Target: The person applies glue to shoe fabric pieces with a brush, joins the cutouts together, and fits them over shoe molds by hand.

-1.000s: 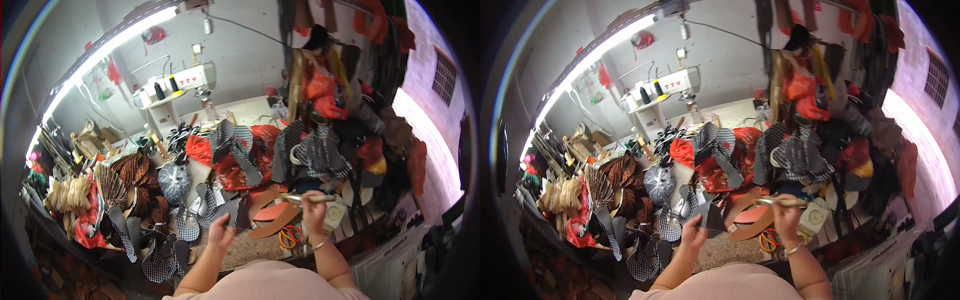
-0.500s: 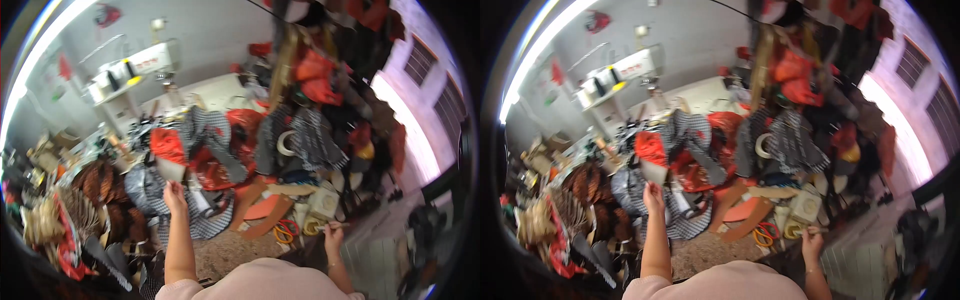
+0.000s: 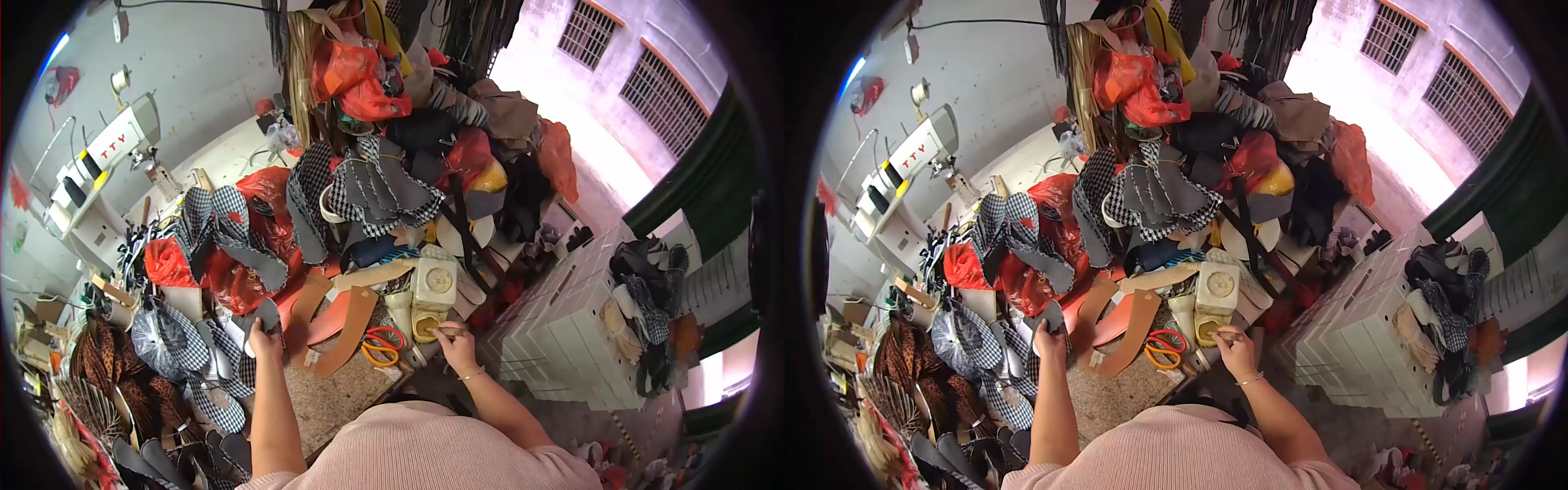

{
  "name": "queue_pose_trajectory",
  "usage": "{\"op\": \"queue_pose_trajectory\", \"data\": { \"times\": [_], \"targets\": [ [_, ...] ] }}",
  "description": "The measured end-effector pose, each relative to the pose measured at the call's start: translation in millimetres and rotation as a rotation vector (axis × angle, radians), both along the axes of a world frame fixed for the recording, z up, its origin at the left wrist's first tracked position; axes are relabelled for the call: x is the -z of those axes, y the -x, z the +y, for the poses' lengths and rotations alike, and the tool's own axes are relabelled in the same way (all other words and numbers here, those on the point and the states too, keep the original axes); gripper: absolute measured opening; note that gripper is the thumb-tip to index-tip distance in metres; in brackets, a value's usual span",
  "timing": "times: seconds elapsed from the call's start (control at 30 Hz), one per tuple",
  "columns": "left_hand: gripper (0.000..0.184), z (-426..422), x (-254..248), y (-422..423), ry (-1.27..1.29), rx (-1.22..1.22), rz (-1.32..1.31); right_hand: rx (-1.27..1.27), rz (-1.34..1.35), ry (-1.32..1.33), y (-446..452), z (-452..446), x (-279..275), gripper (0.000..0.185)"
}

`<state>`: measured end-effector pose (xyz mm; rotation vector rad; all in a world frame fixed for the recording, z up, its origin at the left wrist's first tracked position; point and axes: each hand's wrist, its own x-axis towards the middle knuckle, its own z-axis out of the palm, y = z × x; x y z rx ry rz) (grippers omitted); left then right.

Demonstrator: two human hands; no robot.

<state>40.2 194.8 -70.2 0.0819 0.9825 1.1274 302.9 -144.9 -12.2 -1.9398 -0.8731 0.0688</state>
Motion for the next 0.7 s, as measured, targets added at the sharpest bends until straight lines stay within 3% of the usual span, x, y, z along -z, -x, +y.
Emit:
{"op": "queue_pose_trajectory", "data": {
  "times": [0.1,0.17,0.23,0.33,0.37,0.43,0.47,0.57,0.63,0.7],
  "targets": [
    [0.024,-60.0,-69.2,-15.7,-0.351,-0.006,-0.156,-0.023,-0.064,-0.12,-4.5,-10.2,-10.5,0.018],
    [0.021,-77.7,-79.9,-26.8,-0.384,0.048,-0.013,-0.129,-0.048,0.053,-8.9,-26.7,5.2,0.016],
    [0.021,-98.1,-116.2,-48.8,-0.599,0.131,0.042,-0.137,-0.05,0.062,-12.4,-21.6,-4.7,0.017],
    [0.036,-116.3,-131.6,-71.9,-0.647,0.203,0.089,0.035,0.703,-0.407,-19.0,-3.2,-35.2,0.013],
    [0.036,-127.3,-142.1,-78.8,-0.658,0.199,0.084,0.029,0.698,-0.416,-17.2,6.5,-63.9,0.013],
    [0.033,-153.4,-168.5,-90.8,-0.721,0.312,0.393,-0.178,0.715,-0.511,-10.1,23.9,-114.2,0.012],
    [0.03,-154.2,-150.1,-95.8,-0.808,0.306,0.42,-0.323,0.67,-0.506,-8.1,30.8,-125.8,0.013],
    [0.029,-189.3,-170.4,-107.4,-0.798,0.37,0.398,-0.603,0.513,-0.504,5.4,47.1,-163.0,0.017],
    [0.021,-205.6,-184.0,-111.4,-0.787,0.373,0.474,-0.637,0.23,-0.431,2.4,63.5,-151.2,0.015],
    [0.018,-213.7,-173.0,-111.7,-0.762,0.356,0.268,-0.617,0.159,-0.457,-2.1,69.8,-153.2,0.016]
  ]
}}
